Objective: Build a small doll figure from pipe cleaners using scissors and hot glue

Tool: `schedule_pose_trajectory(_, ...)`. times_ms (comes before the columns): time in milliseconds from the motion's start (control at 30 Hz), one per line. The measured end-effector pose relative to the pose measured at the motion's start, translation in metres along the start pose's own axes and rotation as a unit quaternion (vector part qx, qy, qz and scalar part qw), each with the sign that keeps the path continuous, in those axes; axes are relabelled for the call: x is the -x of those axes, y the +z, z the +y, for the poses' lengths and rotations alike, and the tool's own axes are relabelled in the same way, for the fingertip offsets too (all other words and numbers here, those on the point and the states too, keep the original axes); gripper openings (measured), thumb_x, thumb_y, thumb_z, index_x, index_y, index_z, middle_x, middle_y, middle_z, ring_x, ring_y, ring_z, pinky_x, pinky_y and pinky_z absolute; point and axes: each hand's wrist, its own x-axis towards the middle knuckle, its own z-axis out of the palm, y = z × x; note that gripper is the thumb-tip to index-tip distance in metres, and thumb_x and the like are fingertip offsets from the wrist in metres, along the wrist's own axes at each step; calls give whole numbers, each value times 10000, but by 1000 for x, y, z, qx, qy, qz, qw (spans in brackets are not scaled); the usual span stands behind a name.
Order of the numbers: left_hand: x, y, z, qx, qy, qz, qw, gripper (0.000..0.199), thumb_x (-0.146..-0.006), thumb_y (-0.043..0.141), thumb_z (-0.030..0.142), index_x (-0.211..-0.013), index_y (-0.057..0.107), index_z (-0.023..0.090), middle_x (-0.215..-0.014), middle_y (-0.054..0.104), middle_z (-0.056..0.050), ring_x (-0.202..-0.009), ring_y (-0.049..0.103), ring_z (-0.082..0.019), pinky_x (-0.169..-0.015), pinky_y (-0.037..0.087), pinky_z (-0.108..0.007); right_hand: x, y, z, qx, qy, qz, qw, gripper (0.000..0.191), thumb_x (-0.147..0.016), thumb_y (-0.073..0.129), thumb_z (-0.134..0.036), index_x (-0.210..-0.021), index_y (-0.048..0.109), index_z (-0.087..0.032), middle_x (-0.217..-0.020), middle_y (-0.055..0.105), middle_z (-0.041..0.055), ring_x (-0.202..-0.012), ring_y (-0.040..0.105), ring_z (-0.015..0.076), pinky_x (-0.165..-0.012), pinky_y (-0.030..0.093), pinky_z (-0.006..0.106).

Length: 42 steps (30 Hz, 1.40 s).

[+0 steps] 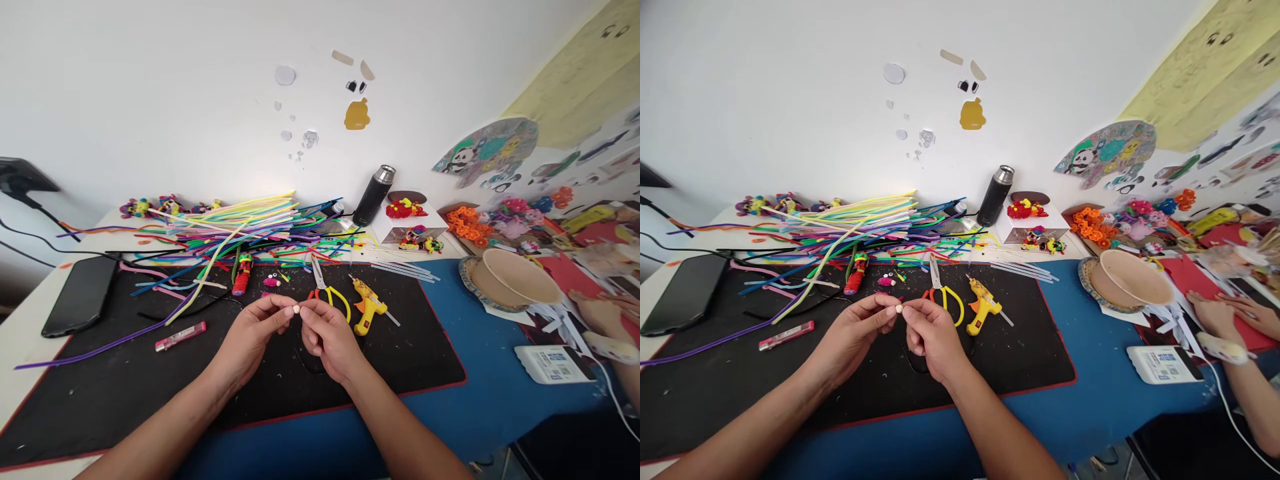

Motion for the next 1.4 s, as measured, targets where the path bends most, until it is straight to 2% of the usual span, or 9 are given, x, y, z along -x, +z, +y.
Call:
schedule_pose_trajectory(500,0,-4,-2,0,3,2,1000,321,-670,984,428,-806,808,196,-794,669,-8,-673,497,-118,-638,422,-246,-2,1,6,-60,51,-28,997,396,-781,918,-468,-921,683,-181,-471,463,-117,-361,274,37,-372,153,186)
schedule_pose_trajectory(633,0,-9,0,-1,-8,-5,1000,313,-713,960,440,-865,829,199,-785,687,-19,-700,536,-128,-655,436,-243,-2,1,5,-59,44,-16,997,385,-769,924,-458,-881,683,-180,-464,433,-124,-366,270,35,-378,154,185)
schedule_pose_trajectory(733,-1,-15,6,-8,0,10,1000,329,-712,961,428,-924,840,207,-830,725,-33,-725,572,-138,-657,441,-243,-3,0,2,-50,34,-5,998,387,-762,922,-465,-878,695,-174,-461,421,-126,-368,269,35,-382,158,188)
schedule_pose_trajectory(900,-3,-22,15,-11,10,33,999,325,-704,965,420,-914,836,208,-798,715,-28,-708,566,-136,-650,440,-244,-5,1,6,-7,23,10,1000,384,-768,915,-469,-856,677,-180,-467,426,-122,-375,272,38,-380,158,190)
schedule_pose_trajectory(1167,0,-18,7,-53,29,22,998,300,-760,922,417,-960,826,215,-823,696,-25,-722,558,-151,-665,451,-266,-5,2,8,17,0,-6,1000,396,-823,859,-506,-980,712,-174,-481,452,-117,-374,290,46,-383,184,192)
schedule_pose_trajectory(1400,2,-13,5,-90,38,8,995,275,-786,890,415,-964,810,220,-876,702,-26,-728,555,-157,-673,463,-278,-3,4,10,14,-2,-2,1000,380,-815,870,-482,-975,703,-181,-483,455,-119,-378,279,47,-376,187,188)
